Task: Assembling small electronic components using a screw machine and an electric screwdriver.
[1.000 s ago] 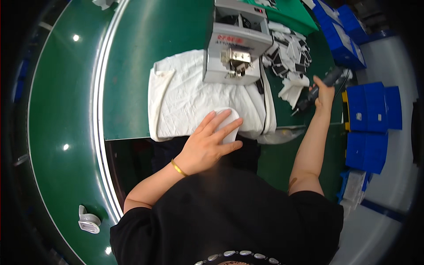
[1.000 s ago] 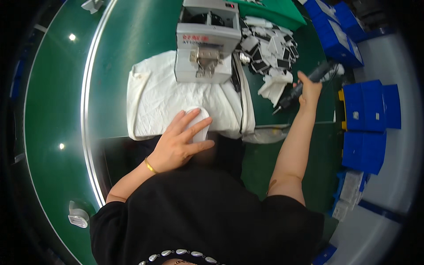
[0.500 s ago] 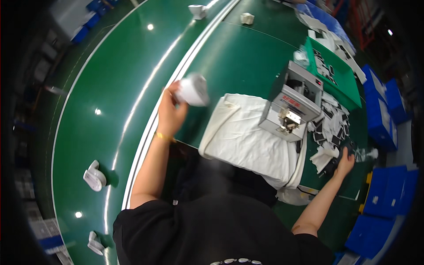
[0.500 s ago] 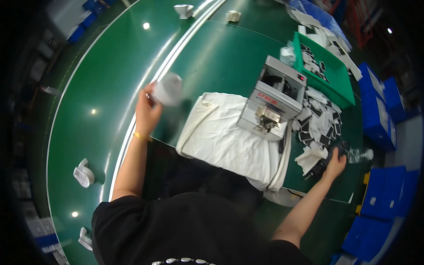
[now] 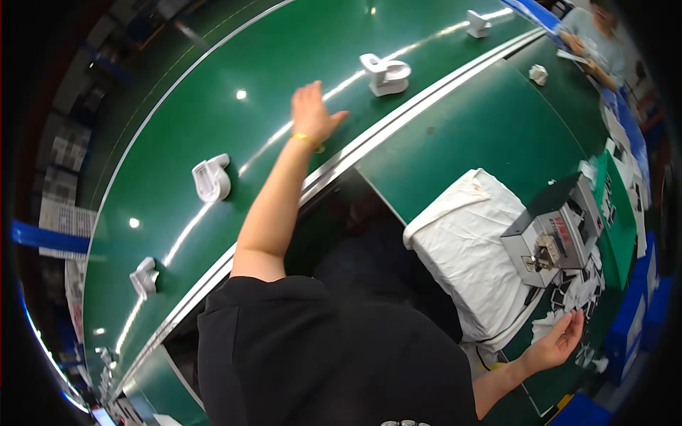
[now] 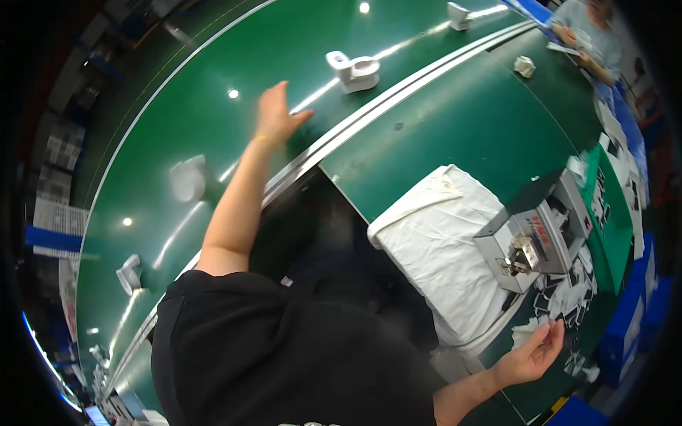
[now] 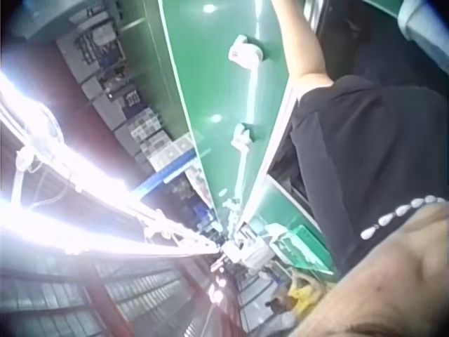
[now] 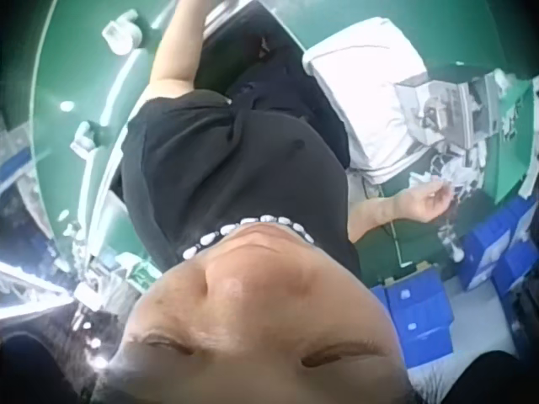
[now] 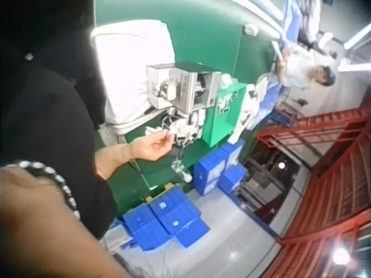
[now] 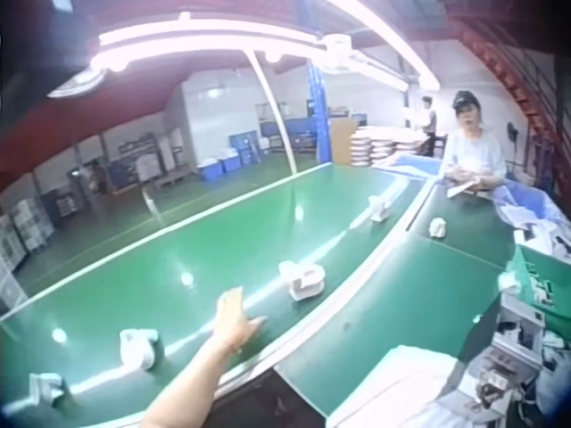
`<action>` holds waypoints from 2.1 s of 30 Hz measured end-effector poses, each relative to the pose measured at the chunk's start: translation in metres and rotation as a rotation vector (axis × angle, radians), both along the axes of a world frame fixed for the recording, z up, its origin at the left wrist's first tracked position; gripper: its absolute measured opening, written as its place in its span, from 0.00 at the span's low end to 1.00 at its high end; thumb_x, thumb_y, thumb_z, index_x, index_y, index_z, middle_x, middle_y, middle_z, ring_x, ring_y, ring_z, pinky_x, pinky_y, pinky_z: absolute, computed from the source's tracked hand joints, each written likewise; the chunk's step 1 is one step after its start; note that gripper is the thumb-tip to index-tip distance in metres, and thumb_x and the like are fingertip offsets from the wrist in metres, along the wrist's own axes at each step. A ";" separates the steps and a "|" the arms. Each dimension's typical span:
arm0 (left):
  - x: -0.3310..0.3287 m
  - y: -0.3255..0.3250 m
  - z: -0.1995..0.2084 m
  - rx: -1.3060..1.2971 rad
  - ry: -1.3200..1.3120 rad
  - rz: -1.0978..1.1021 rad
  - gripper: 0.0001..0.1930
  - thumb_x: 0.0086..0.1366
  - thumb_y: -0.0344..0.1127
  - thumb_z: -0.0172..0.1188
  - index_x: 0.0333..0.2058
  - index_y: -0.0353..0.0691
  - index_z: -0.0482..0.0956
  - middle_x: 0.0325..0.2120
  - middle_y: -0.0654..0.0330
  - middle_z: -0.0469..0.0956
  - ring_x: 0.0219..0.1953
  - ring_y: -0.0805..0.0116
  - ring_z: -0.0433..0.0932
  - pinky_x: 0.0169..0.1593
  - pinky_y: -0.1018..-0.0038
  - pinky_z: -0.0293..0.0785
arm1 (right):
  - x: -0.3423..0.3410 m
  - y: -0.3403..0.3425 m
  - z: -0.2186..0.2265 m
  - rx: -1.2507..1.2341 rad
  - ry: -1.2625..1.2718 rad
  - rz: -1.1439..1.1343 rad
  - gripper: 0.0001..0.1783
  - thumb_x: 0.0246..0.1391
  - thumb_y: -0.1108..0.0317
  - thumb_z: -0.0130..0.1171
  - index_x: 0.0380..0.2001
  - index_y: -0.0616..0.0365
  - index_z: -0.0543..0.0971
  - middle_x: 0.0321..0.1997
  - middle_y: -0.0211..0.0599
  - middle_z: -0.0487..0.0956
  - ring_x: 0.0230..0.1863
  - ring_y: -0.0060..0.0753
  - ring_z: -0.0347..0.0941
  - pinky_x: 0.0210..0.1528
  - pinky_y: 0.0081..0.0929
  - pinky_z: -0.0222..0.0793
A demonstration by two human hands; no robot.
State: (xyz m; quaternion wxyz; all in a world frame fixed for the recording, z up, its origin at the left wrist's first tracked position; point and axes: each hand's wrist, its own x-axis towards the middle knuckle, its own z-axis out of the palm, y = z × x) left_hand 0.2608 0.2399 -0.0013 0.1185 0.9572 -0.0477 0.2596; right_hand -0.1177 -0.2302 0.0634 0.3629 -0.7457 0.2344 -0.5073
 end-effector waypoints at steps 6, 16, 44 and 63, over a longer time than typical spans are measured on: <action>-0.125 0.136 0.088 0.318 0.469 0.821 0.37 0.57 0.57 0.64 0.64 0.54 0.65 0.65 0.58 0.63 0.68 0.53 0.57 0.61 0.43 0.58 | 0.024 0.034 -0.010 0.134 0.013 0.304 0.16 0.61 0.82 0.53 0.52 0.73 0.73 0.47 0.41 0.77 0.46 0.29 0.72 0.51 0.23 0.67; -0.146 0.000 0.085 -1.049 0.492 -0.148 0.23 0.71 0.41 0.53 0.57 0.30 0.71 0.43 0.58 0.79 0.42 0.69 0.79 0.44 0.75 0.77 | 0.071 0.117 0.003 -0.023 0.134 0.738 0.22 0.48 0.82 0.66 0.48 0.66 0.76 0.42 0.41 0.80 0.44 0.32 0.77 0.50 0.27 0.71; -0.251 -0.263 0.043 -0.887 0.791 -1.412 0.62 0.36 0.39 0.84 0.68 0.38 0.52 0.59 0.48 0.69 0.61 0.56 0.71 0.63 0.62 0.65 | 0.069 -0.096 -0.026 -0.237 0.879 -0.333 0.36 0.50 0.47 0.66 0.55 0.61 0.74 0.47 0.53 0.80 0.51 0.57 0.73 0.54 0.45 0.69; -0.237 -0.259 0.036 -0.938 0.556 -1.408 0.61 0.38 0.42 0.83 0.67 0.34 0.52 0.59 0.43 0.69 0.61 0.50 0.70 0.62 0.60 0.68 | 0.016 0.017 0.062 0.434 0.046 0.426 0.17 0.59 0.78 0.57 0.53 0.61 0.76 0.38 0.31 0.79 0.27 0.14 0.66 0.28 0.14 0.65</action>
